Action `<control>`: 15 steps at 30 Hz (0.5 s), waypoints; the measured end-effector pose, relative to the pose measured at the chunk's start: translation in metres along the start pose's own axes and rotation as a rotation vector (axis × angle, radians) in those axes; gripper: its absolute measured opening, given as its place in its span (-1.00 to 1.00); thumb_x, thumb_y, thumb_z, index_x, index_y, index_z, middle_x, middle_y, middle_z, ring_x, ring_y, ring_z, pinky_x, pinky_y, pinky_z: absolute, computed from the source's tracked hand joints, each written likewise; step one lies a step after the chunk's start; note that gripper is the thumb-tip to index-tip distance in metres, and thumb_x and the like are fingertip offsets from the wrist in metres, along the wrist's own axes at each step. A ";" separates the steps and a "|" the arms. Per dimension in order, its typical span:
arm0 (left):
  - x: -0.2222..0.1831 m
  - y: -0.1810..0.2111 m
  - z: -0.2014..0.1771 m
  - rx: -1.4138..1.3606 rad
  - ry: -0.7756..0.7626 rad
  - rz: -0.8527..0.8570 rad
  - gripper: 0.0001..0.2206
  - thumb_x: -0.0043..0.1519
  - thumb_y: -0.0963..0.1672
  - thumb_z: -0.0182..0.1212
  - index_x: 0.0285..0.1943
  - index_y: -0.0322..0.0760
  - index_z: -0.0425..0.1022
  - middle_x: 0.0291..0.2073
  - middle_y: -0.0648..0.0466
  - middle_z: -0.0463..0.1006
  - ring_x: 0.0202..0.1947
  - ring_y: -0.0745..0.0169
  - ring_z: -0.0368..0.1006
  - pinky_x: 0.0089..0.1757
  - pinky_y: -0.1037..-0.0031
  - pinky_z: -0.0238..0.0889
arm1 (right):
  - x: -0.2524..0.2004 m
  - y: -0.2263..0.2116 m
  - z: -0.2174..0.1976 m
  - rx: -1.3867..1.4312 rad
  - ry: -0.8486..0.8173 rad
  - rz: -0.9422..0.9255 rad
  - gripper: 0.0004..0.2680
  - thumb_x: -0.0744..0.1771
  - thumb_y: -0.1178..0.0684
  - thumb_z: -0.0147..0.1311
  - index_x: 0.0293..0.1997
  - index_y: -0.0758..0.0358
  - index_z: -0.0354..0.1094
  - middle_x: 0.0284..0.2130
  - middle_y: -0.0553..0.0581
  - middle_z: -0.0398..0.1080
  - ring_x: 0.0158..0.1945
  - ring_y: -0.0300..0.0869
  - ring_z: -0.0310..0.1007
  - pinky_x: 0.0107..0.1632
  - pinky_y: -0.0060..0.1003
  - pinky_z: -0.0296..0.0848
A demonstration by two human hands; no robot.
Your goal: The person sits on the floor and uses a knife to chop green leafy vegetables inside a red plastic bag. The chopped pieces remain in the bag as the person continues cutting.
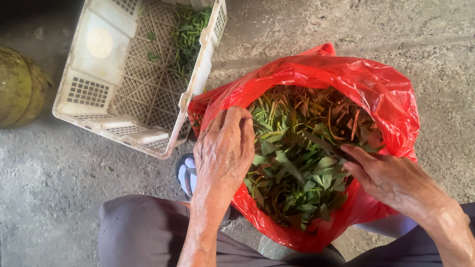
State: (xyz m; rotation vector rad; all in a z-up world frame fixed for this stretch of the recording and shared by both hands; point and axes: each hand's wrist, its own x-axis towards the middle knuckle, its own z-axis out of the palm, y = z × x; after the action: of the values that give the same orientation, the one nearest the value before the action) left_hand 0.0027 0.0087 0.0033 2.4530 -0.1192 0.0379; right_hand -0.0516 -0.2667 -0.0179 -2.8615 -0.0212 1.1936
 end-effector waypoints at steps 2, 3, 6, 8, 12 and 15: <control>0.000 0.000 0.000 -0.001 -0.011 0.001 -0.87 0.34 -0.12 0.08 -0.08 -0.24 0.48 -0.19 -0.11 0.61 -0.20 -0.22 0.53 -0.17 0.06 0.32 | 0.000 -0.005 0.002 0.052 0.039 0.005 -0.60 0.40 -0.28 -0.32 0.47 -0.33 0.01 -0.42 0.19 0.54 -0.38 0.00 0.62 -0.19 -0.04 0.65; 0.000 0.000 0.001 -0.002 -0.017 0.001 -0.87 0.34 -0.12 0.07 -0.07 -0.24 0.48 -0.20 -0.11 0.61 -0.20 -0.21 0.53 -0.17 0.06 0.33 | 0.001 -0.009 0.006 0.066 0.028 -0.032 -0.59 0.40 -0.28 -0.30 0.48 -0.31 0.02 -0.41 0.19 0.53 -0.36 0.03 0.62 -0.18 -0.01 0.63; 0.001 0.000 0.002 0.011 -0.014 0.009 -0.87 0.35 -0.11 0.07 -0.08 -0.24 0.48 -0.22 -0.11 0.61 -0.20 -0.22 0.53 -0.17 0.05 0.32 | 0.004 -0.024 0.026 0.092 -0.083 -0.150 -0.59 0.41 -0.26 -0.27 0.48 -0.26 0.04 -0.39 0.18 0.53 -0.31 0.02 0.62 -0.12 0.04 0.56; 0.001 0.001 0.002 0.006 0.000 0.023 -0.87 0.34 -0.12 0.07 -0.08 -0.24 0.48 -0.20 -0.11 0.61 -0.20 -0.23 0.52 -0.17 0.05 0.32 | 0.006 -0.031 0.041 0.085 -0.261 -0.246 -0.64 0.42 -0.25 -0.28 0.42 -0.26 0.07 -0.38 0.16 0.55 -0.29 -0.08 0.66 -0.02 0.01 0.53; 0.001 -0.001 0.002 0.008 -0.004 0.021 -0.87 0.35 -0.12 0.08 -0.08 -0.24 0.48 -0.21 -0.11 0.61 -0.19 -0.23 0.52 -0.16 0.04 0.32 | 0.002 -0.020 0.062 0.107 -0.047 -0.475 -0.60 0.34 -0.30 -0.11 0.36 -0.27 0.18 -0.28 0.04 0.52 -0.22 -0.03 0.59 -0.20 -0.01 0.59; 0.001 -0.001 0.002 0.008 -0.005 0.018 -0.87 0.35 -0.11 0.07 -0.08 -0.23 0.48 -0.21 -0.11 0.61 -0.20 -0.23 0.52 -0.16 0.05 0.33 | 0.003 -0.011 0.062 0.139 0.145 -0.586 -0.63 0.35 -0.28 -0.08 0.30 -0.17 0.21 -0.34 0.04 0.54 -0.27 -0.01 0.60 -0.24 0.07 0.55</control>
State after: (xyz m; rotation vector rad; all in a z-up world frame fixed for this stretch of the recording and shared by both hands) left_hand 0.0042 0.0083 0.0012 2.4604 -0.1431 0.0396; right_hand -0.0933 -0.2540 -0.0630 -2.5318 -0.6857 0.8282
